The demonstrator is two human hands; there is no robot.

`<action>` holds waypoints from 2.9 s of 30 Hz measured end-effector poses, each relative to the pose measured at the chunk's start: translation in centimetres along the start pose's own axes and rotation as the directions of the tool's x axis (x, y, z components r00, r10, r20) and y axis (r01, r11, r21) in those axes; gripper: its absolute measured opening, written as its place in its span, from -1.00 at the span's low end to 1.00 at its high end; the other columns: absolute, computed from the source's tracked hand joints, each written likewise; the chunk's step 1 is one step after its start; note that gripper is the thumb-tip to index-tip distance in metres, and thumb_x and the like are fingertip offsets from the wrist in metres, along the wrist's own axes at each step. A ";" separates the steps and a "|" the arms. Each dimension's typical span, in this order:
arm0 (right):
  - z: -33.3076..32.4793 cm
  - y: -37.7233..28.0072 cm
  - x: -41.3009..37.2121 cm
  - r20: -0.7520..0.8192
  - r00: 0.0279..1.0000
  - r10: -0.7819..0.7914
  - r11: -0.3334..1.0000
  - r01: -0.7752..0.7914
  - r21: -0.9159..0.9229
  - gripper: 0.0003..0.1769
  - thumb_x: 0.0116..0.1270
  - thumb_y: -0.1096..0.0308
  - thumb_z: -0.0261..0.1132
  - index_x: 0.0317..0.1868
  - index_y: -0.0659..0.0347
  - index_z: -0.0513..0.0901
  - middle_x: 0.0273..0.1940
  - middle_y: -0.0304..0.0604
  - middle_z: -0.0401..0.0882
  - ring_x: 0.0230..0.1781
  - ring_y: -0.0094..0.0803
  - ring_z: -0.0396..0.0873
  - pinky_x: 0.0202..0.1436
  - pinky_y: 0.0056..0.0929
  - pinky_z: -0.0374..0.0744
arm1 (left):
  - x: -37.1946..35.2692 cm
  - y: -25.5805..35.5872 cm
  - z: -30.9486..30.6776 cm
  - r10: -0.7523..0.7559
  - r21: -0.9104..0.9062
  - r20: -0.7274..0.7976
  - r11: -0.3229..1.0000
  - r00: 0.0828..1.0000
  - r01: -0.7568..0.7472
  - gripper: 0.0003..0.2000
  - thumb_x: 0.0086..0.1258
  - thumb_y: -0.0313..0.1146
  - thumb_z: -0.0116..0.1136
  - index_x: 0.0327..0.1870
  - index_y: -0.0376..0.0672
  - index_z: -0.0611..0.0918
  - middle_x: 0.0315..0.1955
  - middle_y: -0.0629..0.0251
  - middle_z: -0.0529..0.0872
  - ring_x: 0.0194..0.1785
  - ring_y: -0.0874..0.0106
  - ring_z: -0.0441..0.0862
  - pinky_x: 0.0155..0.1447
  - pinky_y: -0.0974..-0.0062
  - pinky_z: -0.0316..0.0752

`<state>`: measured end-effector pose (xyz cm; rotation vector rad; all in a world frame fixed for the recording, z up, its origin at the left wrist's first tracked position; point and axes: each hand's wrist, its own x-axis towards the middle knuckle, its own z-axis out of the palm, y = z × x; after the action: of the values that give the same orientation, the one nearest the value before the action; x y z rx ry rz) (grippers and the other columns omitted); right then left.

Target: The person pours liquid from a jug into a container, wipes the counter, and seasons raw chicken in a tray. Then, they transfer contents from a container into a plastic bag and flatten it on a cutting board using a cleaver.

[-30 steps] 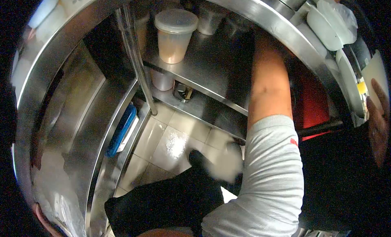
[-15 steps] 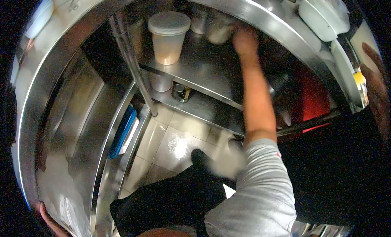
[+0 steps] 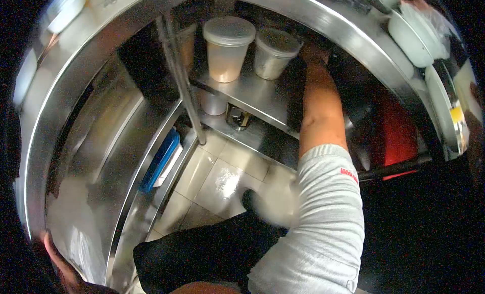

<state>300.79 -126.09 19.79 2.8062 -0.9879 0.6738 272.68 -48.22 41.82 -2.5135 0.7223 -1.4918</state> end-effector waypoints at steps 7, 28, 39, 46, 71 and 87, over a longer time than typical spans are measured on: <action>-4.7 -0.8 -7.4 0.043 0.968 -0.249 0.866 0.242 -0.437 -0.54 0.63 0.10 0.20 0.34 0.18 0.68 0.33 0.18 0.68 0.38 0.22 0.64 0.35 0.19 0.71 | -1.2 -1.2 -0.8 0.109 0.280 0.025 0.954 0.994 -0.112 -0.41 0.34 -0.07 0.69 0.14 -0.43 0.78 -0.02 -0.01 0.91 0.02 0.12 0.90 0.14 0.29 0.79; 2.9 2.8 -1.3 0.633 0.671 0.387 -0.303 -0.556 0.774 -0.32 0.65 -0.39 0.09 0.16 0.09 0.68 -0.17 0.00 0.71 -0.53 -0.14 0.60 -0.51 -0.14 0.64 | -2.7 0.5 -0.6 -0.402 -0.081 0.103 0.908 0.910 0.411 -0.49 0.54 -0.50 0.46 0.48 -0.31 0.64 0.41 0.01 0.73 0.34 0.23 0.74 0.42 0.33 0.63; -6.2 -5.0 -20.1 0.642 0.552 0.531 -0.471 -0.438 0.766 -0.58 0.73 0.09 0.24 0.18 0.35 0.55 -0.24 0.06 0.63 -0.44 0.02 0.74 -0.41 0.09 0.84 | -0.2 0.9 -2.9 -0.276 0.021 0.192 0.961 0.942 0.277 -0.53 0.55 -0.21 0.51 0.33 -0.32 0.73 0.31 0.07 0.82 0.36 0.13 0.78 0.40 0.28 0.59; -24.4 -10.3 -35.4 0.739 0.560 0.375 0.021 -0.802 0.597 -0.57 0.57 0.19 0.39 0.14 0.41 0.56 -0.26 -0.04 0.61 -0.48 -0.26 0.66 -0.58 -0.18 0.78 | 2.1 -0.1 -8.5 -0.218 -0.201 0.554 0.901 0.803 0.383 -0.24 0.36 -0.31 0.38 0.59 -0.42 0.46 0.64 -0.12 0.45 0.70 -0.02 0.39 0.75 0.05 0.22; -80.5 -49.3 -64.4 -0.025 -0.159 -0.987 -0.045 0.125 0.991 -0.59 0.60 0.02 0.42 0.20 0.15 0.72 -0.34 -0.11 0.72 -0.32 -0.32 0.73 -0.17 -0.21 0.65 | -14.8 -19.1 -54.9 -0.461 -0.358 0.846 -0.863 -0.266 0.357 -0.41 0.62 -0.09 0.32 0.50 -0.31 0.57 0.31 0.14 0.73 0.38 0.32 0.66 0.47 0.22 0.55; -91.6 -103.8 -71.1 -0.486 0.083 -0.870 -0.351 0.588 0.728 -0.38 0.50 0.18 0.45 0.46 0.27 0.58 0.33 0.31 0.64 0.33 0.19 0.66 0.42 0.03 0.63 | -21.1 -30.4 -51.1 -0.802 -0.596 0.337 -0.587 -0.494 0.547 -0.49 0.64 -0.10 0.24 0.37 -0.37 0.65 0.21 0.09 0.74 0.32 0.32 0.62 0.45 0.34 0.45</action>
<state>280.81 17.15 77.29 3.1113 2.1325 0.4683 230.74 -5.27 61.26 -2.9103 -2.8281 -2.3006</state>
